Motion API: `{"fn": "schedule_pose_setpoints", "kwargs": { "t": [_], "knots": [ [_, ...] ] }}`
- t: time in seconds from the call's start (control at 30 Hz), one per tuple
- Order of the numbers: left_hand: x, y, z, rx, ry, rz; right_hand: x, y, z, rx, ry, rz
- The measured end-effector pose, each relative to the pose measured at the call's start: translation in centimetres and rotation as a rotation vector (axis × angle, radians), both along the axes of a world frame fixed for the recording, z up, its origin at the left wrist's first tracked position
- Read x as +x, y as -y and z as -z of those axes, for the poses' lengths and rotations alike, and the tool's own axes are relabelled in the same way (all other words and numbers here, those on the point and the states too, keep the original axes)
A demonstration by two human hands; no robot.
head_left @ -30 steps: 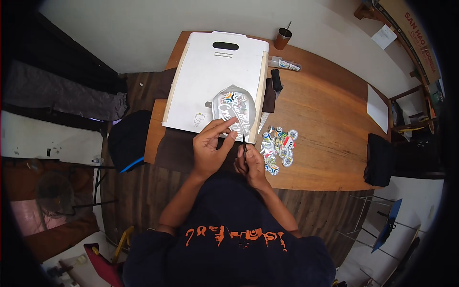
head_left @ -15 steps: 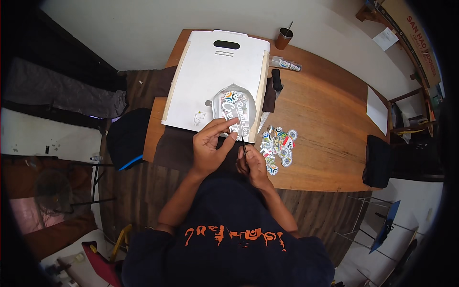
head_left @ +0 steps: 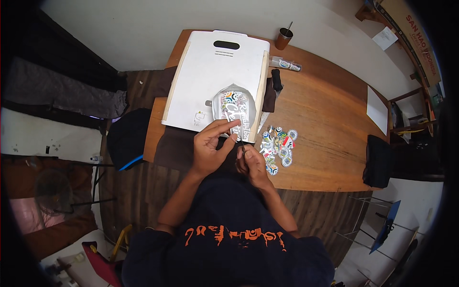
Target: The person is preparing stickers by cutting them out and organizing them at a workstation.
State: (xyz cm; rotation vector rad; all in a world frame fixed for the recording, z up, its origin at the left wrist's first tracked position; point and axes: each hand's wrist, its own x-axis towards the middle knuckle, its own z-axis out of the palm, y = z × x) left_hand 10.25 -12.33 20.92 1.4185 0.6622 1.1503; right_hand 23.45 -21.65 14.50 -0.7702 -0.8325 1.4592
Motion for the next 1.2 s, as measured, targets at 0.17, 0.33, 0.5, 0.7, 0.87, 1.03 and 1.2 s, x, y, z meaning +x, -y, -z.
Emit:
{"fn": "schedule_pose_setpoints", "kwargs": {
  "t": [0.17, 0.33, 0.5, 0.7, 0.87, 1.03, 1.2],
  "knots": [
    [0.06, 0.02, 0.04, -0.015, 0.016, 0.007, 0.04, 0.04, 0.2, -0.002, -0.018, -0.005],
    [-0.02, 0.0, 0.15, -0.013, 0.018, 0.011, 0.02, 0.02, 0.31, 0.002, -0.017, -0.004],
    [0.06, 0.03, 0.19, -0.018, 0.012, 0.003, 0.01, 0.1, 0.25, -0.01, -0.023, -0.004],
    [0.03, -0.03, 0.13, 0.001, -0.007, -0.002, -0.05, 0.15, 0.28, -0.026, -0.037, -0.003],
    [0.03, -0.03, 0.17, 0.008, -0.002, -0.005, -0.06, 0.1, 0.07, -0.03, -0.044, -0.009],
    [0.09, -0.03, 0.17, 0.008, -0.005, -0.004, -0.13, 0.1, 0.25, -0.013, -0.044, 0.005],
    [0.1, -0.01, 0.27, -0.013, -0.001, -0.008, -0.11, -0.01, 0.1, -0.01, -0.05, 0.011]
  ]
}}
